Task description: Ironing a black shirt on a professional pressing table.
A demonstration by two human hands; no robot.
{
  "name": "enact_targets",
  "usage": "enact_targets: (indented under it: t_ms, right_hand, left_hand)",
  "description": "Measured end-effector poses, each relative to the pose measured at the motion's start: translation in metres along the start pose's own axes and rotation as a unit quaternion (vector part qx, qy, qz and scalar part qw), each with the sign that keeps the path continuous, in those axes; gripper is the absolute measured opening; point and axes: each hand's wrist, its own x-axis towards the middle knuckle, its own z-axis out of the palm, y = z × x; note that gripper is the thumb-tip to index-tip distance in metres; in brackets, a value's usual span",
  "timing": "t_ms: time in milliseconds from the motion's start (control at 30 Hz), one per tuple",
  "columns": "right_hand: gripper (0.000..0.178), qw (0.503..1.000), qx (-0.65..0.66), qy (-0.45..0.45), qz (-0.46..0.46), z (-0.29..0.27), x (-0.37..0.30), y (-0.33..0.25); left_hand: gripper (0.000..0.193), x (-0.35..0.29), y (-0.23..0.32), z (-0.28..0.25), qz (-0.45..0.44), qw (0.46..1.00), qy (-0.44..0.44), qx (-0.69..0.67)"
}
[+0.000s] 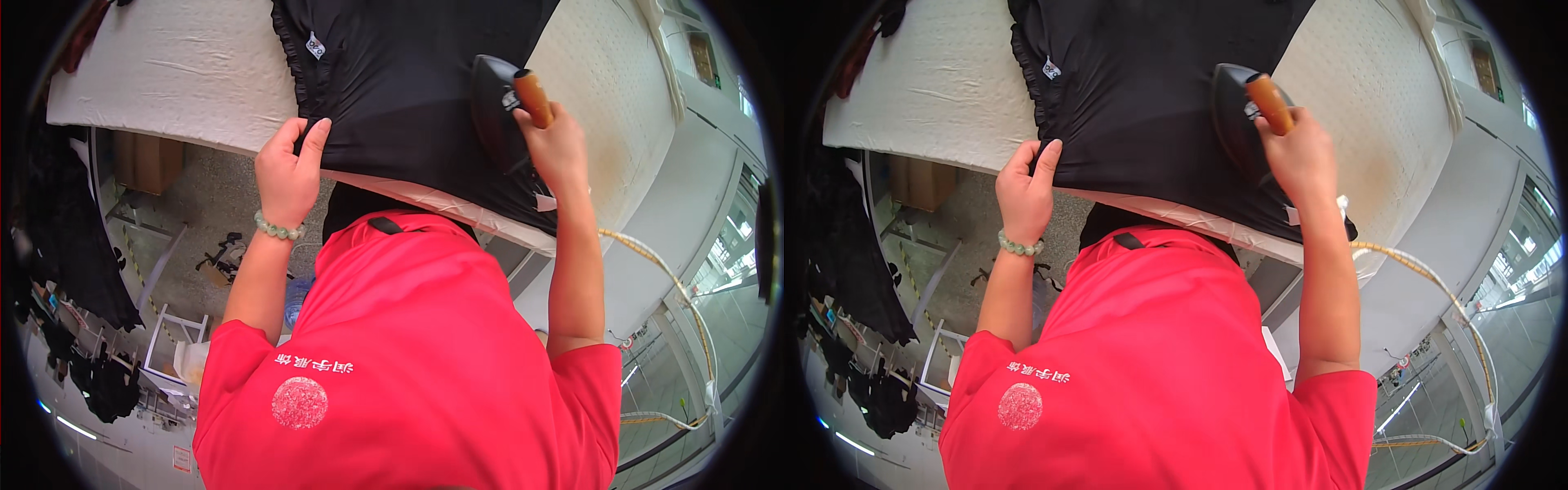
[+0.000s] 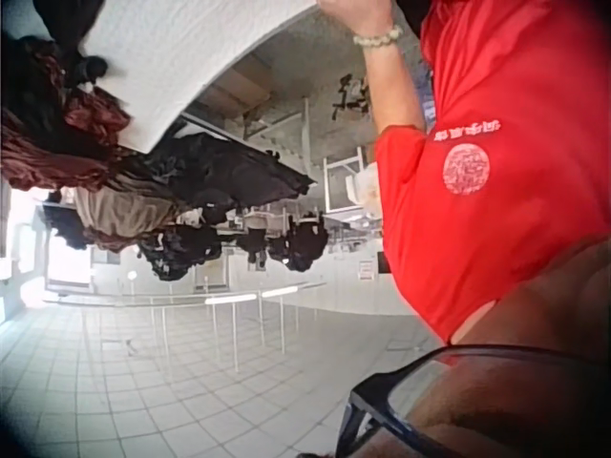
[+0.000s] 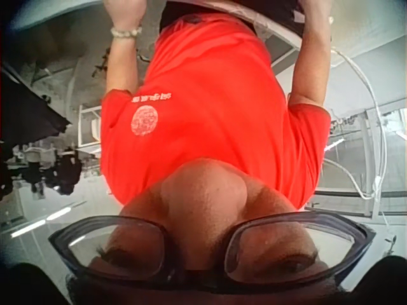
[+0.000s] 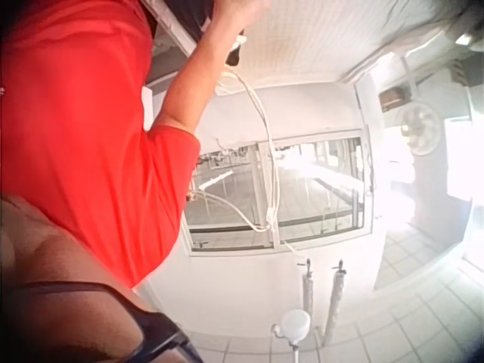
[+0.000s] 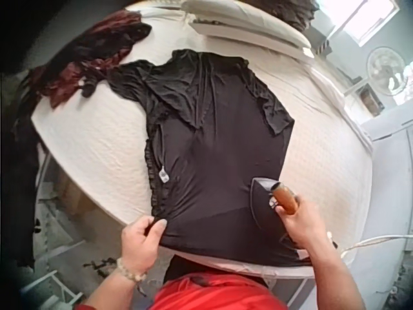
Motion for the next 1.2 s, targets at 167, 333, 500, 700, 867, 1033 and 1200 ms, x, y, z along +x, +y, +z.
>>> enact_targets:
  t_ms: [167, 333, 500, 700, 867, 1033, 1200]
  right_hand:
    - [0.045, 0.996, -0.021, -0.029, -0.083, 0.01, -0.026, -0.01]
    - [0.058, 0.979, 0.022, -0.135, -0.151, 0.028, -0.068, -0.001]
    - [0.049, 0.998, 0.043, -0.036, -0.028, 0.017, -0.082, 0.078]
    - [0.043, 0.975, 0.087, 0.135, 0.154, -0.001, -0.088, 0.239]
    - [0.046, 0.974, 0.102, 0.085, 0.185, -0.029, -0.067, 0.344]
    - [0.046, 0.975, 0.119, 0.119, 0.147, -0.026, -0.006, 0.43]
    - [0.037, 0.94, -0.075, 0.332, 0.02, -0.014, -0.001, 0.47]
  left_hand:
    - [0.028, 0.001, 0.003, 0.003, 0.039, 0.999, 0.008, 0.015]
    - [0.028, 0.005, -0.001, 0.002, 0.048, 0.999, -0.009, -0.001]
    - [0.027, 0.007, -0.017, -0.005, 0.036, 0.999, -0.004, -0.018]
    - [0.027, 0.016, -0.031, -0.004, 0.045, 0.999, 0.01, 0.015]
    - [0.029, 0.022, -0.031, 0.002, 0.043, 0.998, -0.014, 0.04]
    - [0.034, 0.019, -0.026, 0.012, 0.053, 0.984, -0.015, 0.171]
    - [0.035, 0.023, -0.018, 0.009, -0.009, 0.97, -0.038, 0.24]
